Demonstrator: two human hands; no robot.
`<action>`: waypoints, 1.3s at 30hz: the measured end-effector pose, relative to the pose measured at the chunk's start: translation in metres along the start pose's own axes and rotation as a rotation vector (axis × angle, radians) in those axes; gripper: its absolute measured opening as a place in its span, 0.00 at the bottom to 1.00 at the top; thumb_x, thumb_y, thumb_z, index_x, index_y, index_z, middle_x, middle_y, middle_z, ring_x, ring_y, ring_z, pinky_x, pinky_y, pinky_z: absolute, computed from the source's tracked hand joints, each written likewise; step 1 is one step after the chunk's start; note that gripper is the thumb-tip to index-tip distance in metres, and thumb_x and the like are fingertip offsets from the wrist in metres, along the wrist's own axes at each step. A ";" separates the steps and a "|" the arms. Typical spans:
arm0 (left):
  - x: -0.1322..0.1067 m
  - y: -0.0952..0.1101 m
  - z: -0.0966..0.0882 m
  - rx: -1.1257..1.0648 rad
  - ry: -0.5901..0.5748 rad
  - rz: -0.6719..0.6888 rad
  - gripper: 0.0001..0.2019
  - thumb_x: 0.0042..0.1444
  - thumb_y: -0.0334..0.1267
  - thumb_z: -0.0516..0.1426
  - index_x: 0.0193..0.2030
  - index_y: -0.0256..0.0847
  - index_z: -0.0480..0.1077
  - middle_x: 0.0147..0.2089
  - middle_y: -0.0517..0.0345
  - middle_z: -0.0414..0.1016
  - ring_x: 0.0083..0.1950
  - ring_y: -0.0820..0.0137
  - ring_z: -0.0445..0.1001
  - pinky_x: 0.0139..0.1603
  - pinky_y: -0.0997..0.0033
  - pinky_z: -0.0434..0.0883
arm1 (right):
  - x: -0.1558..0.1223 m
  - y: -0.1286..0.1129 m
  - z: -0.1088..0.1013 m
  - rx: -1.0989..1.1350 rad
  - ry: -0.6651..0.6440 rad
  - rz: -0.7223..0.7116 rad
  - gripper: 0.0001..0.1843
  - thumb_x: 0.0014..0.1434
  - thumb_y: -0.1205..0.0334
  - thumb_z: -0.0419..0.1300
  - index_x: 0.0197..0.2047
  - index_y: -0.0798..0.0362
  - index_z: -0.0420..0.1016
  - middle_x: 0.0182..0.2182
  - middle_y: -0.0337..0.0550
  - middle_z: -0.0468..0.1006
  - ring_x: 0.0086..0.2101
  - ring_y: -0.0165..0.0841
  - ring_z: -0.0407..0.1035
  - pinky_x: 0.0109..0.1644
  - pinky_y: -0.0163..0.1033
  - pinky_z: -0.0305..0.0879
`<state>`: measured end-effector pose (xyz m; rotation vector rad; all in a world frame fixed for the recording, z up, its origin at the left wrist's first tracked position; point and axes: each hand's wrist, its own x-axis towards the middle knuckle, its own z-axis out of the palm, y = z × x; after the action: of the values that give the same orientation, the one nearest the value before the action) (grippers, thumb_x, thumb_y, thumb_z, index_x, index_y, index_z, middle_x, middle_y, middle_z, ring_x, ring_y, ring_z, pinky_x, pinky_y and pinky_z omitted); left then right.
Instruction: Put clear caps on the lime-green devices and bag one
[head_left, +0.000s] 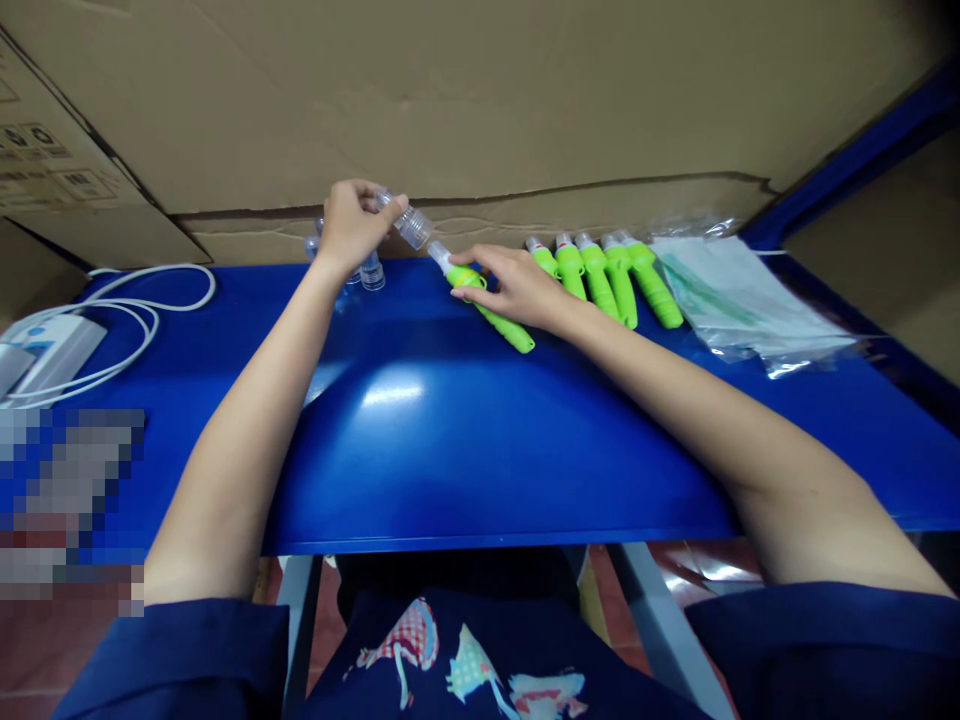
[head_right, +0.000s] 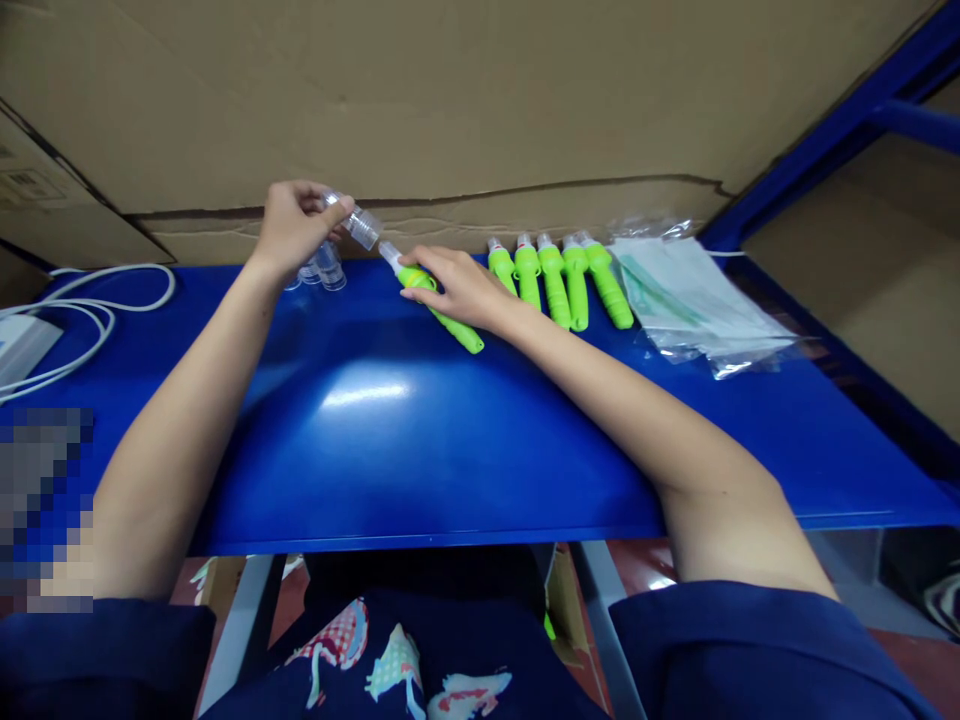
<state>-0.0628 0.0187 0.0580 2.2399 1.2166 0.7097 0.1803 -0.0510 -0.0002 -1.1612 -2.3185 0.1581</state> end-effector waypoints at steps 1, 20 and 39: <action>-0.001 0.001 0.000 -0.049 0.068 -0.040 0.51 0.43 0.81 0.47 0.63 0.45 0.68 0.39 0.58 0.84 0.55 0.56 0.74 0.55 0.45 0.65 | 0.000 -0.001 0.000 -0.004 0.001 -0.013 0.25 0.69 0.45 0.57 0.63 0.49 0.71 0.56 0.55 0.78 0.53 0.50 0.74 0.58 0.57 0.69; -0.016 0.024 0.003 -0.023 -0.079 0.125 0.19 0.56 0.42 0.64 0.54 0.40 0.72 0.43 0.48 0.79 0.49 0.59 0.78 0.49 0.58 0.75 | 0.004 0.001 0.000 -0.019 0.126 0.053 0.36 0.64 0.45 0.65 0.68 0.49 0.60 0.60 0.57 0.72 0.53 0.52 0.72 0.59 0.61 0.71; -0.014 0.016 0.023 0.137 -0.227 0.238 0.19 0.55 0.50 0.59 0.46 0.38 0.77 0.43 0.52 0.81 0.46 0.63 0.75 0.47 0.67 0.68 | 0.002 -0.005 -0.009 -0.054 0.052 0.001 0.29 0.65 0.36 0.59 0.59 0.48 0.71 0.51 0.57 0.76 0.53 0.54 0.71 0.59 0.61 0.68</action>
<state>-0.0454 -0.0051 0.0482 2.5275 0.9239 0.4508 0.1803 -0.0535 0.0097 -1.1790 -2.2893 0.0649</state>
